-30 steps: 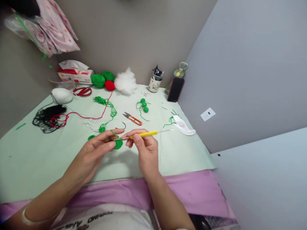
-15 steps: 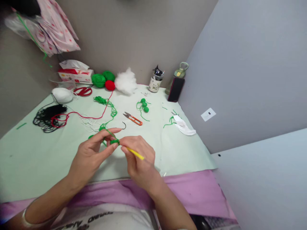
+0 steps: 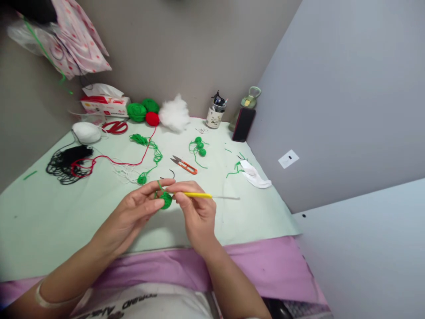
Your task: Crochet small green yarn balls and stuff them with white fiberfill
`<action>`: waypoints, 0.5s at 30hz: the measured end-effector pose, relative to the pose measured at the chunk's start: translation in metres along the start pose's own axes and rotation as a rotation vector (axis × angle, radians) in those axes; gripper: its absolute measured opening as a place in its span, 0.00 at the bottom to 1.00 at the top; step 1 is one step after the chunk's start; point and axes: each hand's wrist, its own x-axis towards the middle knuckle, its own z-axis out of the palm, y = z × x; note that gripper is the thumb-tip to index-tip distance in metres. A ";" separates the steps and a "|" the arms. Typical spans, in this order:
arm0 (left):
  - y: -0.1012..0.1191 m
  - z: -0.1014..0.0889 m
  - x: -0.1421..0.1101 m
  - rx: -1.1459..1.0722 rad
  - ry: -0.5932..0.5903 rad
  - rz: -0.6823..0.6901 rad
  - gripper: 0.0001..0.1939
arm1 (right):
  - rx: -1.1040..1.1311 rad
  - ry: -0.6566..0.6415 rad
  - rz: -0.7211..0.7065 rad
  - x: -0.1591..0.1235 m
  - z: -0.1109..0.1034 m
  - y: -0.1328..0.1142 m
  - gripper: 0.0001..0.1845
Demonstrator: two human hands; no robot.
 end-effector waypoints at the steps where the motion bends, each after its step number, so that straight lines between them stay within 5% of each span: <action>1: -0.001 0.001 0.000 0.032 0.004 0.017 0.17 | -0.043 -0.003 -0.030 -0.001 0.001 0.000 0.11; 5: -0.006 0.002 0.001 0.049 0.070 0.072 0.21 | -0.294 -0.042 -0.209 -0.008 0.003 0.000 0.16; 9: -0.006 -0.001 0.005 -0.131 0.000 -0.087 0.22 | -0.510 -0.086 -0.427 -0.009 0.001 -0.002 0.21; 12: -0.003 -0.005 0.007 -0.257 -0.015 -0.149 0.17 | -0.281 0.031 -0.250 -0.003 -0.002 -0.003 0.16; 15: -0.001 -0.005 0.006 -0.215 0.039 -0.071 0.14 | 0.040 0.092 0.021 0.002 -0.003 -0.003 0.12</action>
